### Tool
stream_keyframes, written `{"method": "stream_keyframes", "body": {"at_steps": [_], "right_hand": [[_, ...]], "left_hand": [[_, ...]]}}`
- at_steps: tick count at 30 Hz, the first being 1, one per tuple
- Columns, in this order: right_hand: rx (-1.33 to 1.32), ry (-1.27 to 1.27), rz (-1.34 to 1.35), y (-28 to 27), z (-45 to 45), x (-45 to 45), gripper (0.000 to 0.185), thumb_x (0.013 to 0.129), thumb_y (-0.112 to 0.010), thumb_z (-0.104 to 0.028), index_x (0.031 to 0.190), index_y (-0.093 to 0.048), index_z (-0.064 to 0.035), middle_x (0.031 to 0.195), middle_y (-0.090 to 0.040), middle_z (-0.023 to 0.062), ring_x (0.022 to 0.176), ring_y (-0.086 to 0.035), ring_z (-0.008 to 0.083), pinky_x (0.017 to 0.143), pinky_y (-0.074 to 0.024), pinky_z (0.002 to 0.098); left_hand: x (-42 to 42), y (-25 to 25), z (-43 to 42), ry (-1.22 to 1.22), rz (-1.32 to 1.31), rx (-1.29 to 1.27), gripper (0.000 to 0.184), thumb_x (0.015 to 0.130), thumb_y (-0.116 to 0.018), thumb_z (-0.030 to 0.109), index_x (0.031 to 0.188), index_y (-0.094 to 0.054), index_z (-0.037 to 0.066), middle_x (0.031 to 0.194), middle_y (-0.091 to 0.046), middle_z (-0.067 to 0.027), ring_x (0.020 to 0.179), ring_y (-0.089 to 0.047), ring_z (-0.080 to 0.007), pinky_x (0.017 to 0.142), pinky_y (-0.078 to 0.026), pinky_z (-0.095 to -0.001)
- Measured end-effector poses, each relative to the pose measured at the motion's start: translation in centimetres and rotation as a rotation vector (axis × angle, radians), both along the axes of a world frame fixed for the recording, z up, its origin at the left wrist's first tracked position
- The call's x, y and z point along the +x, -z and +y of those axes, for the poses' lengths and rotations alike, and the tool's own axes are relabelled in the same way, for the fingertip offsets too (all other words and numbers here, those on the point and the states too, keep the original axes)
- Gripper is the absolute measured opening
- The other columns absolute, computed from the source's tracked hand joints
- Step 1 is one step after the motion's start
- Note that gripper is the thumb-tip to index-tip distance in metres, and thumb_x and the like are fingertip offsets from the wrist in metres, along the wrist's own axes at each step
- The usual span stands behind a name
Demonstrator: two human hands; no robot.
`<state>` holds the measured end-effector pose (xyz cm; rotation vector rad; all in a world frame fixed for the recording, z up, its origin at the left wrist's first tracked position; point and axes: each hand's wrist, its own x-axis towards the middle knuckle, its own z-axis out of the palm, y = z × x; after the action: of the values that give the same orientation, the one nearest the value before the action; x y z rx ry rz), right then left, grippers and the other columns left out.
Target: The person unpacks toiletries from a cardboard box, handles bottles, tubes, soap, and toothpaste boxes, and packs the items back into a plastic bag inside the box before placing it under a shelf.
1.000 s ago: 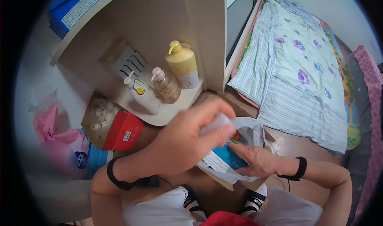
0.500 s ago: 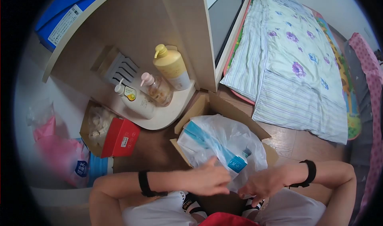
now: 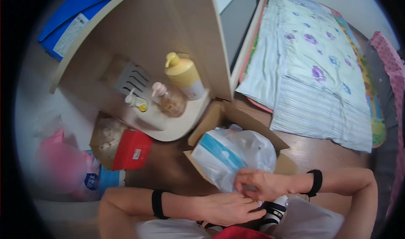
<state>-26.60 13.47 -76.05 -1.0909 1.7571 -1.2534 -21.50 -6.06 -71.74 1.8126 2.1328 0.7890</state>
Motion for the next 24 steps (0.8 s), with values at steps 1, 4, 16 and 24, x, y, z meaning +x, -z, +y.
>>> {"method": "stream_keyframes", "body": {"at_steps": [1,4,16,24], "right_hand": [[0.016,-0.078,0.019,1.5,-0.2,0.7,0.028,0.083,-0.062,-0.001,0.111,-0.06,-0.0044,0.112,-0.059,0.0153,0.105,-0.06,0.035,0.089,-0.0503,0.0394],[-0.277,-0.165,0.425,5.0,0.4,2.4,0.027,0.081,-0.064,-0.007,0.108,-0.063,-0.003,0.109,-0.057,0.0165,0.103,-0.061,0.0335,0.091,-0.0506,0.0394],[0.096,-0.22,0.507,2.6,-0.4,2.2,0.016,0.077,-0.063,-0.007,0.09,-0.067,0.0029,0.109,-0.057,0.0154,0.1,-0.064,0.0316,0.086,-0.0533,0.0374],[0.093,-0.214,0.494,2.6,-0.6,2.5,0.022,0.078,-0.064,-0.009,0.097,-0.066,0.0036,0.111,-0.057,0.0151,0.11,-0.059,0.0316,0.091,-0.0521,0.0376]], "left_hand": [[-0.2,-0.8,-0.3,0.015,-0.011,-0.098,0.026,0.086,-0.062,0.016,0.109,-0.059,0.005,0.092,-0.058,-0.0079,0.082,-0.065,-0.0231,0.068,-0.053,-0.0332],[-4.5,-4.5,-1.1,-0.201,0.076,0.088,0.033,0.077,-0.072,0.02,0.107,-0.069,0.006,0.089,-0.063,-0.0072,0.086,-0.066,-0.0222,0.071,-0.054,-0.0313],[-20.9,1.2,-19.2,-1.523,0.205,-0.255,0.048,0.091,-0.068,0.031,0.128,-0.047,0.01,0.099,-0.068,-0.023,0.095,-0.065,-0.0463,0.081,-0.05,-0.053],[-18.5,-3.4,-16.3,-1.376,0.396,-0.258,0.031,0.089,-0.07,0.03,0.099,-0.055,0.005,0.076,-0.067,-0.0201,0.075,-0.066,-0.0411,0.065,-0.048,-0.0501]]}}
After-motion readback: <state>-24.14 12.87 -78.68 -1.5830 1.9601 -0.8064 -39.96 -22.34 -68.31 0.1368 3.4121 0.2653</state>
